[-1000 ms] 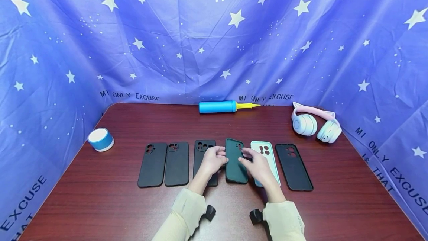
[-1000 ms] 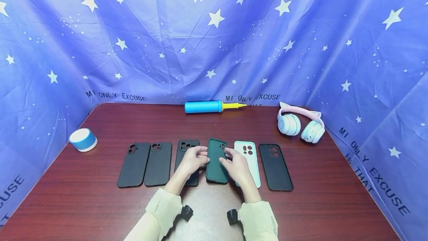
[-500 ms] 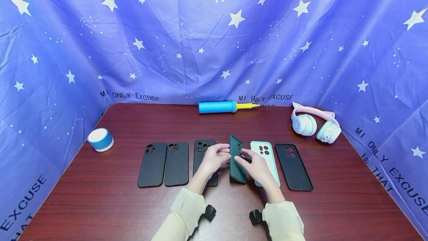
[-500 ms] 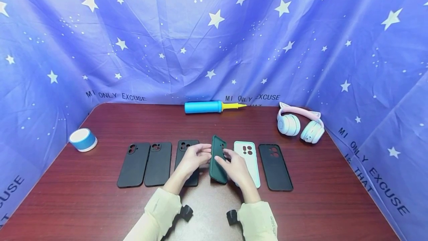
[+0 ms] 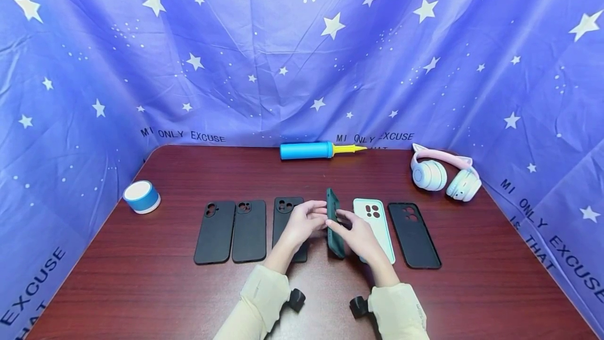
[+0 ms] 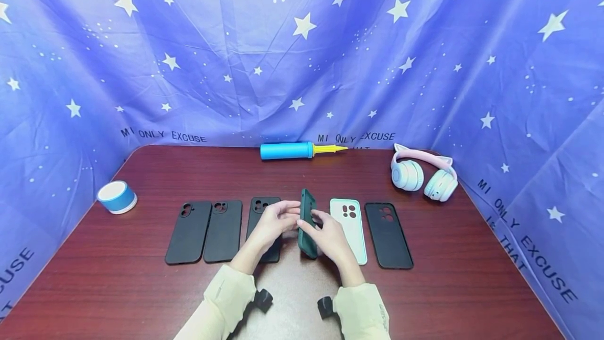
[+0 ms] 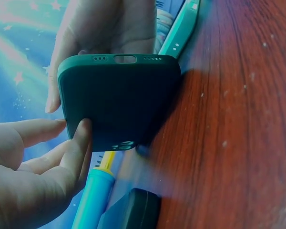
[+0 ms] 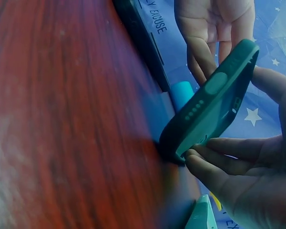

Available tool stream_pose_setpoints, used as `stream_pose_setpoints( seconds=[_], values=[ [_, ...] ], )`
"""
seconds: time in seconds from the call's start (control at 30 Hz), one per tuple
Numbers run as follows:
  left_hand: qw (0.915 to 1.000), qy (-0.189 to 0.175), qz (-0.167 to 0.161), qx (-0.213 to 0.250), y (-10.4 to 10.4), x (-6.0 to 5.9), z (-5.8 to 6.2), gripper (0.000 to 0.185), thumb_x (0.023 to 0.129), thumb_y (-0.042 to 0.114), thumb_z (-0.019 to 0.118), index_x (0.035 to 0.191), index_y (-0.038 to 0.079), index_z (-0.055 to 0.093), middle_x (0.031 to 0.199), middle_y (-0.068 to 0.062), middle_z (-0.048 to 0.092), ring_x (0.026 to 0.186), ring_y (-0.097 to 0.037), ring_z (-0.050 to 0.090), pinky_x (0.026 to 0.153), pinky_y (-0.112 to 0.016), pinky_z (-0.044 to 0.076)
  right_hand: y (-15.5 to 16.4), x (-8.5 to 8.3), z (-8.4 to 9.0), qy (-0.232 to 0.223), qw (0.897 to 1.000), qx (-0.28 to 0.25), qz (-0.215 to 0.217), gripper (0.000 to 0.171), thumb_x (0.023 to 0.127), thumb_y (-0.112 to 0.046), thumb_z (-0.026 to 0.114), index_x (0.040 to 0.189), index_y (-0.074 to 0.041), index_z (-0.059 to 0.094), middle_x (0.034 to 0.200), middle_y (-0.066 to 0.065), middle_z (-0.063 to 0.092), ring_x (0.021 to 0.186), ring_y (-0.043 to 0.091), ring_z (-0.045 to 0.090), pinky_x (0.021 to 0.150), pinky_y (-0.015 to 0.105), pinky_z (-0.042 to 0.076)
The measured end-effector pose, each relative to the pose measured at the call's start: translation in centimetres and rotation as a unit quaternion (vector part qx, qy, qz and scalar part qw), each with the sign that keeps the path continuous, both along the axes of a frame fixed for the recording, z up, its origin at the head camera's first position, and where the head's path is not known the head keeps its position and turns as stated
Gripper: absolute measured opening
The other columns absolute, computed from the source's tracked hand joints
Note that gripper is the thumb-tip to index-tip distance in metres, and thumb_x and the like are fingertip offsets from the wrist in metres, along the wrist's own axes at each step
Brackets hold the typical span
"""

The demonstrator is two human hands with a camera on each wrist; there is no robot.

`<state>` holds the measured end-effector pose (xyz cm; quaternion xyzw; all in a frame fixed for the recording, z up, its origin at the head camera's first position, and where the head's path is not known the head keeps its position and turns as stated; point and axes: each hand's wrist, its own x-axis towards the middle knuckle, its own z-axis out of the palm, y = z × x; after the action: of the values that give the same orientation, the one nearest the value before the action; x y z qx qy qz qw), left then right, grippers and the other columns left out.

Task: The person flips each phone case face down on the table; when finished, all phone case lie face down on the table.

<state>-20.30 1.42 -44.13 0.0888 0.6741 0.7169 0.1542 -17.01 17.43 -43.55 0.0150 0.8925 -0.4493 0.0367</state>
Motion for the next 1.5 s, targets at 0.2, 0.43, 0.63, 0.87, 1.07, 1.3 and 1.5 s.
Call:
stream_pose_setpoints(
  seconds=[0.2, 0.43, 0.63, 0.87, 1.07, 1.3, 1.5],
  values=[
    [0.9999, -0.004, -0.005, 0.012, 0.0, 0.1, 0.0, 0.040, 0.093, -0.003, 0.056, 0.132, -0.010, 0.051, 0.124, -0.029, 0.059, 0.102, -0.018, 0.066, 0.085, -0.029, 0.058, 0.0, -0.1, -0.3, -0.018, 0.998, -0.058, -0.002, 0.063, 0.093, -0.039, 0.062, 0.141, 0.000, 0.047, 0.133, 0.020, 0.060, 0.128, 0.034, 0.053, 0.107, 0.050, 0.042],
    [0.9999, -0.002, -0.009, 0.008, 0.1, 0.1, -0.2, 0.039, 0.093, -0.003, 0.057, 0.130, -0.011, 0.051, 0.124, -0.029, 0.059, 0.101, -0.017, 0.067, 0.089, -0.034, 0.058, -0.1, -0.3, -0.5, -0.053, 0.982, -0.182, 0.002, 0.054, 0.097, -0.025, 0.058, 0.140, 0.005, 0.045, 0.139, 0.027, 0.051, 0.125, 0.032, 0.056, 0.103, 0.041, 0.049],
    [0.9996, 0.010, -0.011, -0.025, 0.1, 0.1, -0.3, 0.038, 0.092, -0.001, 0.059, 0.128, -0.010, 0.053, 0.123, -0.028, 0.061, 0.110, -0.030, 0.065, 0.091, -0.037, 0.057, 0.2, -0.5, -0.5, -0.078, 0.963, -0.256, 0.025, 0.051, 0.100, -0.020, 0.050, 0.142, 0.008, 0.039, 0.141, 0.029, 0.047, 0.119, 0.023, 0.059, 0.096, 0.030, 0.053],
    [0.9979, -0.001, -0.008, -0.065, -0.1, 0.3, -0.3, 0.042, 0.090, 0.000, 0.061, 0.130, -0.010, 0.053, 0.125, -0.028, 0.061, 0.114, -0.035, 0.063, 0.090, -0.035, 0.057, 0.8, -0.5, -0.6, -0.085, 0.947, -0.304, 0.053, 0.053, 0.101, -0.018, 0.047, 0.146, 0.007, 0.032, 0.144, 0.031, 0.041, 0.112, 0.018, 0.063, 0.089, 0.025, 0.055],
    [0.9966, -0.018, -0.008, -0.080, -0.1, 0.5, 0.0, 0.045, 0.091, 0.000, 0.061, 0.133, -0.010, 0.050, 0.128, -0.028, 0.059, 0.116, -0.036, 0.062, 0.092, -0.038, 0.057, 1.5, -0.5, -0.7, -0.059, 0.942, -0.321, 0.082, 0.054, 0.101, -0.014, 0.046, 0.148, 0.006, 0.029, 0.145, 0.032, 0.040, 0.107, 0.013, 0.065, 0.086, 0.026, 0.056],
    [0.9933, -0.020, 0.002, -0.114, -0.1, 0.5, 0.2, 0.045, 0.091, -0.001, 0.060, 0.134, -0.009, 0.050, 0.130, -0.028, 0.057, 0.116, -0.036, 0.061, 0.091, -0.038, 0.057, 2.6, -0.6, -0.8, -0.038, 0.942, -0.316, 0.107, 0.054, 0.101, -0.010, 0.044, 0.148, 0.009, 0.025, 0.146, 0.035, 0.037, 0.105, 0.003, 0.064, 0.086, 0.023, 0.055],
    [0.9852, 0.002, 0.019, -0.170, -0.1, 0.4, 0.0, 0.044, 0.089, 0.004, 0.063, 0.132, -0.003, 0.054, 0.131, -0.024, 0.059, 0.115, -0.033, 0.063, 0.090, -0.038, 0.057, 2.9, -0.5, -0.2, -0.027, 0.972, -0.227, 0.059, 0.051, 0.099, -0.006, 0.047, 0.146, 0.009, 0.033, 0.143, 0.032, 0.044, 0.128, 0.025, 0.053, 0.089, 0.015, 0.050]
  ],
)
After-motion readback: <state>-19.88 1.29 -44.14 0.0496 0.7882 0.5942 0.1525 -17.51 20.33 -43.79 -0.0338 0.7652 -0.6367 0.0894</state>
